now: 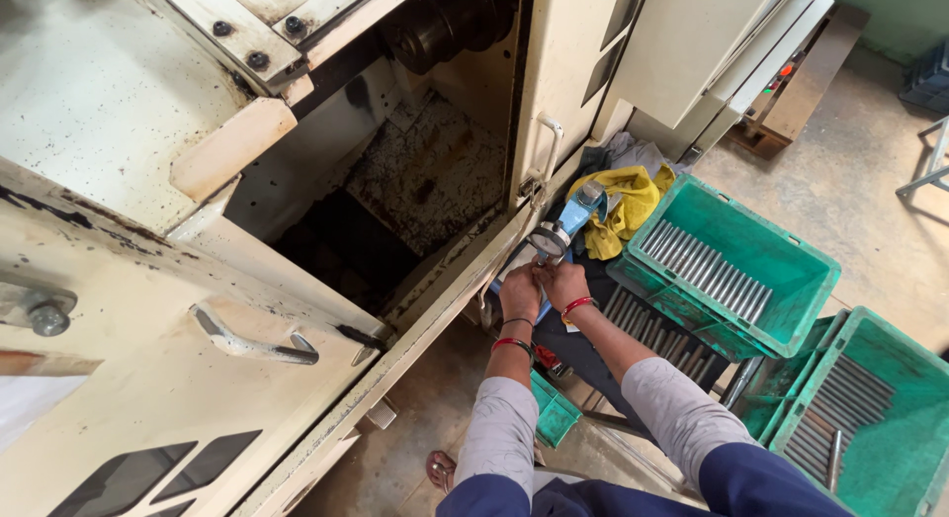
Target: The person measures cylindrical metal rods using a dial caliper, wipes them with a yellow cloth, and places them into a green crate. The person also opens the machine door and places a rod inside the machine before closing the door.
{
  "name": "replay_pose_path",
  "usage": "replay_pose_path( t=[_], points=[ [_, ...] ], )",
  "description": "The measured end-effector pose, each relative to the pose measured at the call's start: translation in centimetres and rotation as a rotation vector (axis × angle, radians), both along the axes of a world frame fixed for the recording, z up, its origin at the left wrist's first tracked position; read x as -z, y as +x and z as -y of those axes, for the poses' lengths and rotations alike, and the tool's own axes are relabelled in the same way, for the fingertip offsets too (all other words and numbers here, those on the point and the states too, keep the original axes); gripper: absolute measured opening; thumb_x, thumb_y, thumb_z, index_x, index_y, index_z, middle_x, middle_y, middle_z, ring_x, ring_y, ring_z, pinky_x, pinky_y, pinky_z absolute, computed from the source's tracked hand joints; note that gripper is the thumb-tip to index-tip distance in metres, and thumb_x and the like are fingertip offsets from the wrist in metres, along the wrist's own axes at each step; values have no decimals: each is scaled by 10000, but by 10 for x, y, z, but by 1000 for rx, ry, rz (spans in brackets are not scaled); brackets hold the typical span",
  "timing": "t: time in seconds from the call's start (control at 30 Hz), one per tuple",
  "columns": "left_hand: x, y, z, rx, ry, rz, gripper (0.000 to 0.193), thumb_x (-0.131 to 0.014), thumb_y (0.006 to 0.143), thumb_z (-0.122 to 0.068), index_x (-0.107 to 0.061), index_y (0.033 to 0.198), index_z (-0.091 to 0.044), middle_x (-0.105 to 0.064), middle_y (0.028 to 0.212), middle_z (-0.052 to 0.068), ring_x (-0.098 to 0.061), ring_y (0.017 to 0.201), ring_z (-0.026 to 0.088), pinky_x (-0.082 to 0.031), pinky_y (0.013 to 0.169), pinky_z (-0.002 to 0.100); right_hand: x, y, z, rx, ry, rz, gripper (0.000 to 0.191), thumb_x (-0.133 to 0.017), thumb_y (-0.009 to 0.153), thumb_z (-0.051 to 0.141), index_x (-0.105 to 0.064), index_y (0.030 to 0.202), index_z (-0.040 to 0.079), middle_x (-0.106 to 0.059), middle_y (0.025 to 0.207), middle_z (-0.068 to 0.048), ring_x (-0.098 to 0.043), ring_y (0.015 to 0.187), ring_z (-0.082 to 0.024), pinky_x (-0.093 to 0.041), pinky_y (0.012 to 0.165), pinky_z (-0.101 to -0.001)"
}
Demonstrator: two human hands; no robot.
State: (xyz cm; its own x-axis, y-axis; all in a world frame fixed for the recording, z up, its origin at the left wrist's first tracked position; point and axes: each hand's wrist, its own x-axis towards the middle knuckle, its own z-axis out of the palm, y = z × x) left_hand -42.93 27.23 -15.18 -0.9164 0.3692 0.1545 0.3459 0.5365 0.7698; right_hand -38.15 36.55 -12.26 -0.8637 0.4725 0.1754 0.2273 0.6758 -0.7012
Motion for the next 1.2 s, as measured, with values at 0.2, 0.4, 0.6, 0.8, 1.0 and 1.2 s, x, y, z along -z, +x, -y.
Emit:
replay_pose_path(
  t=[0.2,0.4,0.6,0.8,1.0,1.2],
  points=[
    [0,1,9,32,49,-114,218,-593,923,-176,-752,1061,-118,-730,985,149,-669,942,376,-551,799,477,9,1,3,-42,43,-27,219,-731,883,244,-730,900,26,-713,798,-208,-706,781,-412,-574,682,-469],
    [6,7,31,98,-37,-94,153,-614,929,-185,-726,960,-85,-724,949,154,-670,936,380,-549,803,492,17,18,30,-26,-51,-124,179,-712,864,198,-719,970,54,-721,798,-169,-716,766,-380,-577,670,-455],
    [6,10,52,160,-33,-74,144,-623,887,-165,-729,944,-84,-719,933,161,-668,918,390,-548,765,500,26,27,53,93,-10,-104,180,-750,864,221,-711,908,51,-713,812,-182,-704,786,-398,-568,683,-462],
    [16,5,55,212,10,-70,129,-626,890,-152,-727,909,-74,-717,929,172,-679,892,392,-554,750,478,38,26,57,142,0,-141,202,-750,856,218,-695,928,37,-716,856,-194,-699,794,-408,-559,684,-476],
    [24,6,48,168,31,-41,128,-659,892,-163,-730,936,-66,-708,885,182,-682,847,398,-550,714,483,47,22,55,142,13,-167,195,-740,852,175,-665,936,15,-700,879,-198,-686,816,-411,-553,713,-479],
    [33,1,42,199,116,-110,143,-646,905,-171,-722,915,-50,-696,868,208,-668,840,425,-542,709,496,61,19,46,134,45,-199,179,-733,849,158,-670,950,25,-693,892,-202,-676,829,-419,-545,713,-481]
  ],
)
